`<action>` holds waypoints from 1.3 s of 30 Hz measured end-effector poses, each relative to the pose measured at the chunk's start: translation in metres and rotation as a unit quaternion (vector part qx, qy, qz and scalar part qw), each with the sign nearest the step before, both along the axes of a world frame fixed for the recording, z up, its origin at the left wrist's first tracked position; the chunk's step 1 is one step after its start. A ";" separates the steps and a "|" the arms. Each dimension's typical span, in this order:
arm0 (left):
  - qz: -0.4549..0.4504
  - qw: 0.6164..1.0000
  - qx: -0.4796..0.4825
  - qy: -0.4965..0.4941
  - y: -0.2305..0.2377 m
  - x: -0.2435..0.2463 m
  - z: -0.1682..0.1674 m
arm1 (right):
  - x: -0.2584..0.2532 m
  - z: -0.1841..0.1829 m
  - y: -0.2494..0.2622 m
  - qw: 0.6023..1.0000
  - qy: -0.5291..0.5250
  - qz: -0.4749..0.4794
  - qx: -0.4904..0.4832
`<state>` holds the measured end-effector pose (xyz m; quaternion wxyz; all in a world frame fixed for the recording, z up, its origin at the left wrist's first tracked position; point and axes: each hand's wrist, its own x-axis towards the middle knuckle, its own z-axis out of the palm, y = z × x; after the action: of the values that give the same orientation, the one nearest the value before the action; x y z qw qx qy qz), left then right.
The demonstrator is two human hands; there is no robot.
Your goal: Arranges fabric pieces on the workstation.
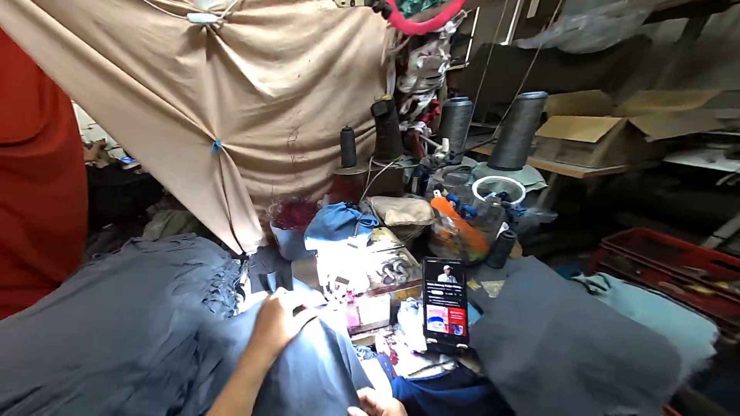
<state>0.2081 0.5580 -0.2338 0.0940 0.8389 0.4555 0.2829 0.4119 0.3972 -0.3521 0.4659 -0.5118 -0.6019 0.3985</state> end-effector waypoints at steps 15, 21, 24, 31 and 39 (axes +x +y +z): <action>0.020 0.996 -0.036 -0.073 0.011 0.033 -0.024 | -0.005 -0.015 0.077 0.968 0.000 -0.216 0.131; 0.044 0.996 -0.029 -0.066 0.017 0.045 -0.042 | 0.006 -0.018 0.087 0.987 0.081 -0.133 0.048; 0.040 0.995 -0.011 -0.094 0.012 0.044 -0.048 | 0.016 -0.016 0.082 0.994 0.090 -0.057 0.015; 0.044 0.990 0.028 -0.129 0.002 0.047 -0.058 | 0.015 -0.009 0.058 0.993 0.107 -0.043 -0.040; 0.090 0.989 -0.065 -0.095 0.017 0.053 -0.046 | 0.012 -0.001 0.070 0.991 0.108 -0.070 -0.042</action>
<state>0.2613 0.5748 -0.2796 0.1651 0.7562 0.5351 0.3385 0.4236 0.4673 -0.3529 0.5329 -0.5257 -0.4933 0.4430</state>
